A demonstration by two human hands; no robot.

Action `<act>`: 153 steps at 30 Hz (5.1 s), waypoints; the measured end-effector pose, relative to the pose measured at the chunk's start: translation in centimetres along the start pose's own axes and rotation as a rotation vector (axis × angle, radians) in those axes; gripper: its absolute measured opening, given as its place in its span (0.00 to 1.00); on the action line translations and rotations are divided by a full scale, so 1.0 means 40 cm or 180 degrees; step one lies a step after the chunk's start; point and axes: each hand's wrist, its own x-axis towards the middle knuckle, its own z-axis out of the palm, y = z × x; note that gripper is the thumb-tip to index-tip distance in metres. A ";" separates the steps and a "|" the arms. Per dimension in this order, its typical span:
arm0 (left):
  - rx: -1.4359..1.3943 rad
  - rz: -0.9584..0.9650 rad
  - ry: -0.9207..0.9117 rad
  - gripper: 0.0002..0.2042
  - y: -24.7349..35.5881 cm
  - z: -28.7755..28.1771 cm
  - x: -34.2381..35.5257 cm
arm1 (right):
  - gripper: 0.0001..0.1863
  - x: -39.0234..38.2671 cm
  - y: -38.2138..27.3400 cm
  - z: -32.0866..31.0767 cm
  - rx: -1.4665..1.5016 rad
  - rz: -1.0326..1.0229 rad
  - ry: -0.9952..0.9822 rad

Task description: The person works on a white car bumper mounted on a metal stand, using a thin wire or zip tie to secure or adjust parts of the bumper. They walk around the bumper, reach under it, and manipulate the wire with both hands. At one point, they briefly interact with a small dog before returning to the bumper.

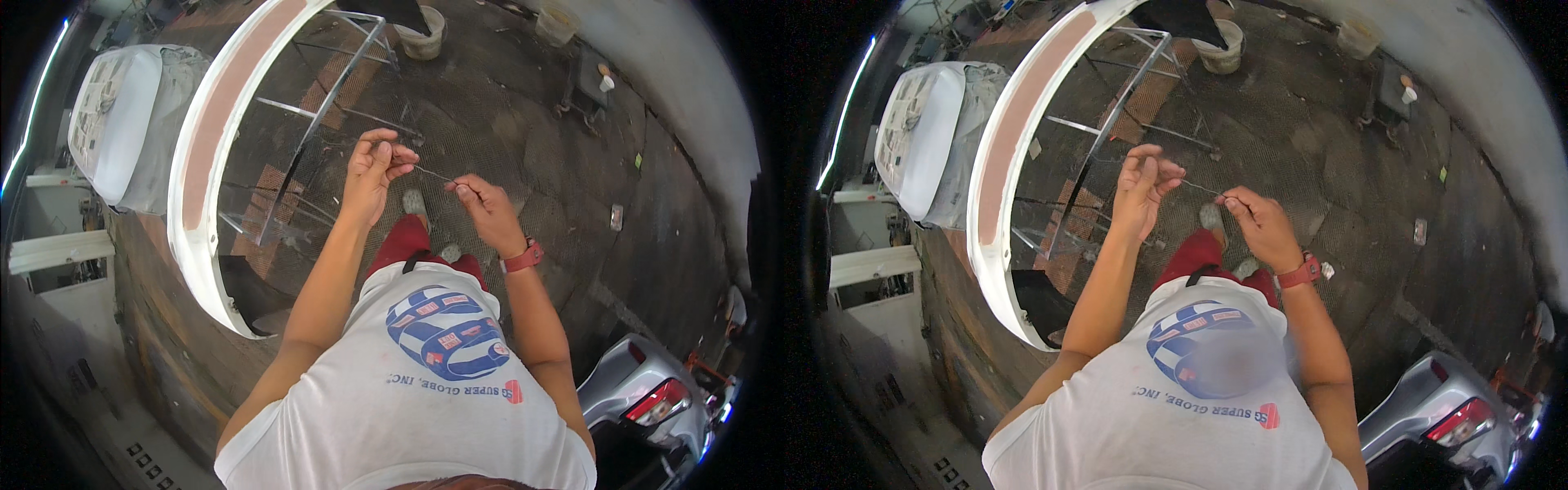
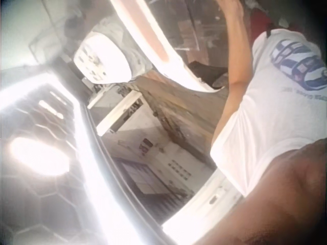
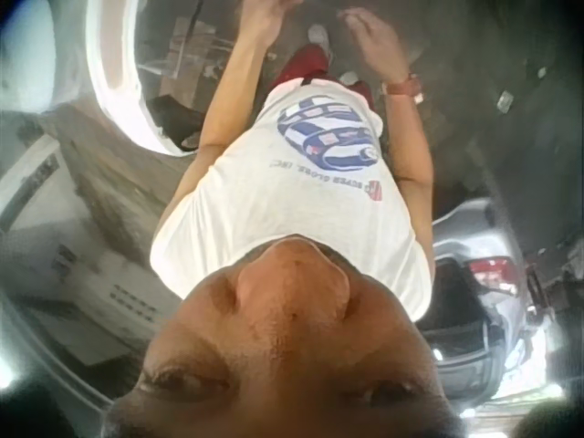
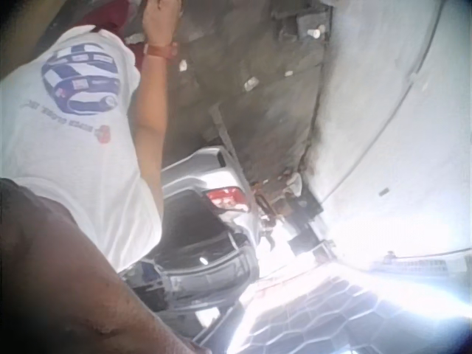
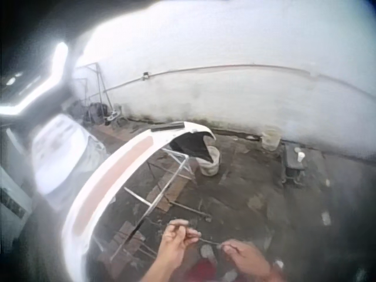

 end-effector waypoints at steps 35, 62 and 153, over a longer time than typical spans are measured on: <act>-0.2157 0.0558 0.1912 0.14 0.197 -0.280 0.833 | 0.06 1.004 0.072 -0.235 -0.1348 -0.1475 -0.0323; -0.1266 0.1551 0.2703 0.20 0.098 0.042 0.900 | 0.10 1.241 0.180 -0.525 -0.0747 -0.1264 -0.1367; 0.5239 0.0407 0.1268 0.28 0.252 -0.521 1.210 | 0.17 1.066 0.134 -0.472 -0.2335 0.0520 0.0648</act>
